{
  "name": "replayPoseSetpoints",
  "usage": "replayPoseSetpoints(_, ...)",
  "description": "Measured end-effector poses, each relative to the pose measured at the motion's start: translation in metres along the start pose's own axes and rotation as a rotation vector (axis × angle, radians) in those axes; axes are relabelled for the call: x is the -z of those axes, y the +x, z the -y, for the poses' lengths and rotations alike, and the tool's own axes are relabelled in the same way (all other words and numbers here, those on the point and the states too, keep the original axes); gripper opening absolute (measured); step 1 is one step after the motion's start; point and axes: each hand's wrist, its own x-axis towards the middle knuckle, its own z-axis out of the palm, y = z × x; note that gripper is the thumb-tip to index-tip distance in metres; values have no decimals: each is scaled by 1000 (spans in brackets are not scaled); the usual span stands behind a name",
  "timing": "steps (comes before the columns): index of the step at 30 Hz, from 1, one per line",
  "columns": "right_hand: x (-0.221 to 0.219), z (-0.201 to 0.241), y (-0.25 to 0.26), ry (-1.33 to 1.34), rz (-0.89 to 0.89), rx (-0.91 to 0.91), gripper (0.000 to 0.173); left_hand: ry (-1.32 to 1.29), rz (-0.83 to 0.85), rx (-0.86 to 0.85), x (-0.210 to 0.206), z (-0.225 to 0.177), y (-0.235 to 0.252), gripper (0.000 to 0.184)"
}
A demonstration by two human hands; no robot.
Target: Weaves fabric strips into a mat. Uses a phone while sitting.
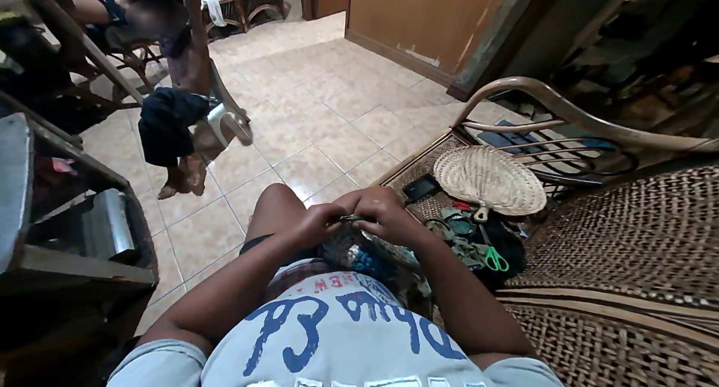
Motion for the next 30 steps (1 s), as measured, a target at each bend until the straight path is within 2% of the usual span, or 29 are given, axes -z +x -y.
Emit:
replayPoseSetpoints(3,6,11,-4,-127,130,-122,27,-116,-61,89,-6,2,3,23)
replayPoseSetpoints(5,4,18,-4,-193,196,-190,22,-157,-73,111,-9,1,2,22)
replayPoseSetpoints(6,4,19,-4,-220,174,-196,17,-169,-71,112,-9,1,1,22)
replayPoseSetpoints(9,9,12,-3,-296,-45,-93,7,-178,-30,83,-6,4,-1,20)
replayPoseSetpoints(14,11,12,14,-432,-206,146,14,-206,139,45,1,6,4,23)
replayPoseSetpoints(16,8,12,20,-478,-248,209,15,-270,151,61,1,6,5,24)
replayPoseSetpoints(19,13,11,15,-485,-283,143,20,-487,66,167,-5,6,1,26)
replayPoseSetpoints(23,21,8,-3,-499,-366,31,14,-739,-85,200,-17,11,-9,32)
replayPoseSetpoints(26,25,20,-17,-292,-364,-139,12,-877,-144,227,-27,11,-9,38)
replayPoseSetpoints(30,16,26,-25,355,-233,-211,11,-937,-190,216,-35,9,-9,37)
